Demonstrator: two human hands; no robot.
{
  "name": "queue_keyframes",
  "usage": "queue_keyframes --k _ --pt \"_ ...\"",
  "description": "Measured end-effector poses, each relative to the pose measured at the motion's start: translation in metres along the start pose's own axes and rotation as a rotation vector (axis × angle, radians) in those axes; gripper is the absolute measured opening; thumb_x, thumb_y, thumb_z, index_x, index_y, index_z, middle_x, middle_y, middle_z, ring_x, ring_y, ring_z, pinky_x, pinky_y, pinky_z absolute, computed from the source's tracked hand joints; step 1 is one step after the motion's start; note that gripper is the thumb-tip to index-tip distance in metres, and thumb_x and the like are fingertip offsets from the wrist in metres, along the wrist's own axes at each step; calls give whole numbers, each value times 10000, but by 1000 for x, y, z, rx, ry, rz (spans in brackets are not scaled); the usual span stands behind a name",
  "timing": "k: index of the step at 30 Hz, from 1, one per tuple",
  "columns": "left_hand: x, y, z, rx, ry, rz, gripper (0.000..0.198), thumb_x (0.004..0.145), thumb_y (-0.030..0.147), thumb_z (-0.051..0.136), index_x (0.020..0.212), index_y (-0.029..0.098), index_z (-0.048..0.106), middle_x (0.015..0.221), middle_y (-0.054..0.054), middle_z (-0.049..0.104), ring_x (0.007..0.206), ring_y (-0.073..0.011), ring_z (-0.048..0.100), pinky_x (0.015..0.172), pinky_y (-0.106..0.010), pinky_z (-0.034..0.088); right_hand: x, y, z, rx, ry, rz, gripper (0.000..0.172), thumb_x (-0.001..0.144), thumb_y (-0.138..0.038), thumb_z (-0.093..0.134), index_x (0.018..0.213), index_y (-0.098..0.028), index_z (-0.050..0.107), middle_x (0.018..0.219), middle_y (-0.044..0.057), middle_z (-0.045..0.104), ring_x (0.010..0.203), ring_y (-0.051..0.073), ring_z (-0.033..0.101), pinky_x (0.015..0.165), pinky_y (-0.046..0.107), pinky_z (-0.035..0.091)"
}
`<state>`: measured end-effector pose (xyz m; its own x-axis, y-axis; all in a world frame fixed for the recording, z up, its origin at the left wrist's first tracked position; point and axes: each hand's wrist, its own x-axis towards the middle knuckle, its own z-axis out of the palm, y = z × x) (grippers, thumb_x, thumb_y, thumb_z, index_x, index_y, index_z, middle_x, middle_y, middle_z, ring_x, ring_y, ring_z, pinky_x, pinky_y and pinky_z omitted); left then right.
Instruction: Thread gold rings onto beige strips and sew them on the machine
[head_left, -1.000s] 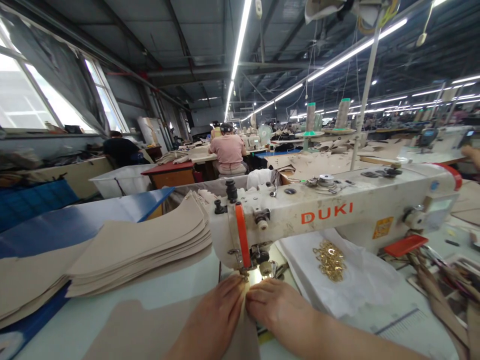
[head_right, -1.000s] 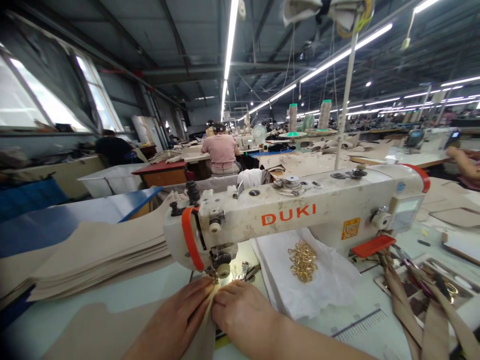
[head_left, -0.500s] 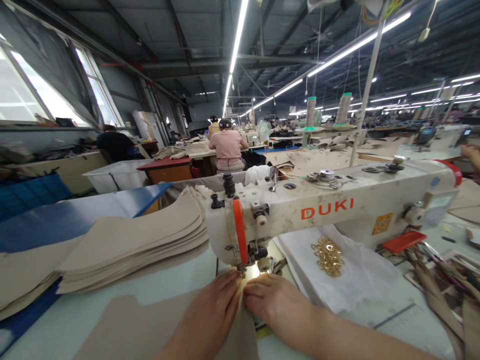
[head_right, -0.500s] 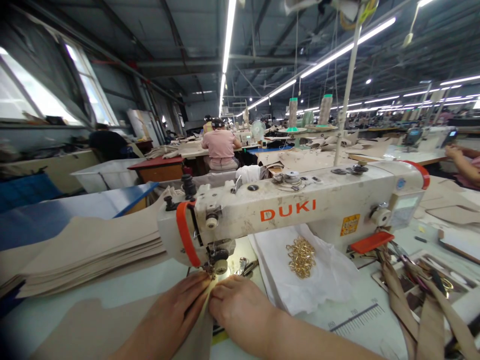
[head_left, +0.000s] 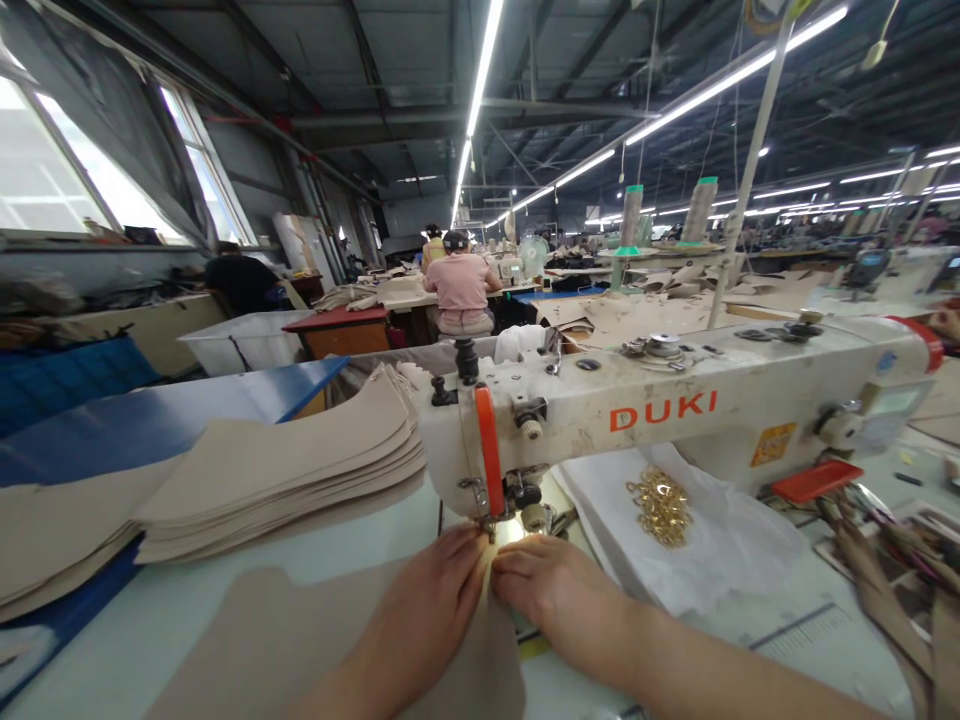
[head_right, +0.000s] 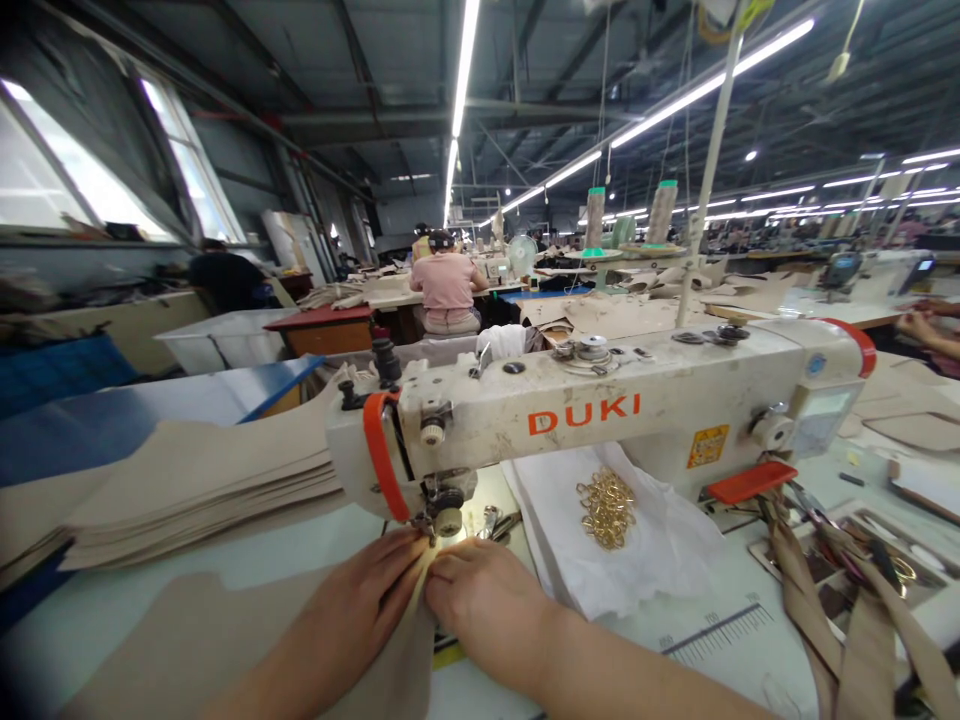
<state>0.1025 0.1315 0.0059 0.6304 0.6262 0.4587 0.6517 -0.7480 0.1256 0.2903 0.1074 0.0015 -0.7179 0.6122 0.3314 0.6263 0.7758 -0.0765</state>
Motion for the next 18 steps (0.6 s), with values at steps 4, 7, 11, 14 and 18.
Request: queue_keyframes --k 4,7,11,14,18 --pt "2 2 0 -1 1 -17 279 886 133 442 1060 195 652 1073 -71 727 1009 -224 678 916 -395 561 2 0 -3 6 -12 12 137 940 -140 528 1029 -132 632 1021 80 685 1028 182 594 928 287 443" --pt "5 1 0 -5 5 -30 270 879 121 440 1018 191 660 1052 -71 731 993 -219 683 915 -381 562 2 2 -4 2 -17 19 143 940 -137 522 1027 -136 636 1022 83 684 1015 181 600 920 287 447" --pt "-2 2 -2 16 -6 -53 278 886 135 445 1060 165 660 1105 -97 722 1033 -230 674 929 -401 556 0 -1 -4 -11 -15 -7 124 946 -152 526 994 -136 639 1008 70 686 987 174 605 914 285 454" --pt "-24 8 -11 11 -15 -49 296 887 134 458 1113 168 646 1140 -92 714 1050 -214 672 934 -373 556 -3 -14 1 -5 13 -95 78 929 -193 571 929 -147 634 962 40 684 951 167 605 897 274 464" --pt "-57 18 -27 8 -7 -57 336 855 128 513 1159 218 626 1180 -55 703 1074 -199 664 945 -339 550 -7 -36 10 -4 81 -222 68 908 -213 605 910 -152 634 927 38 694 902 174 624 827 276 494"
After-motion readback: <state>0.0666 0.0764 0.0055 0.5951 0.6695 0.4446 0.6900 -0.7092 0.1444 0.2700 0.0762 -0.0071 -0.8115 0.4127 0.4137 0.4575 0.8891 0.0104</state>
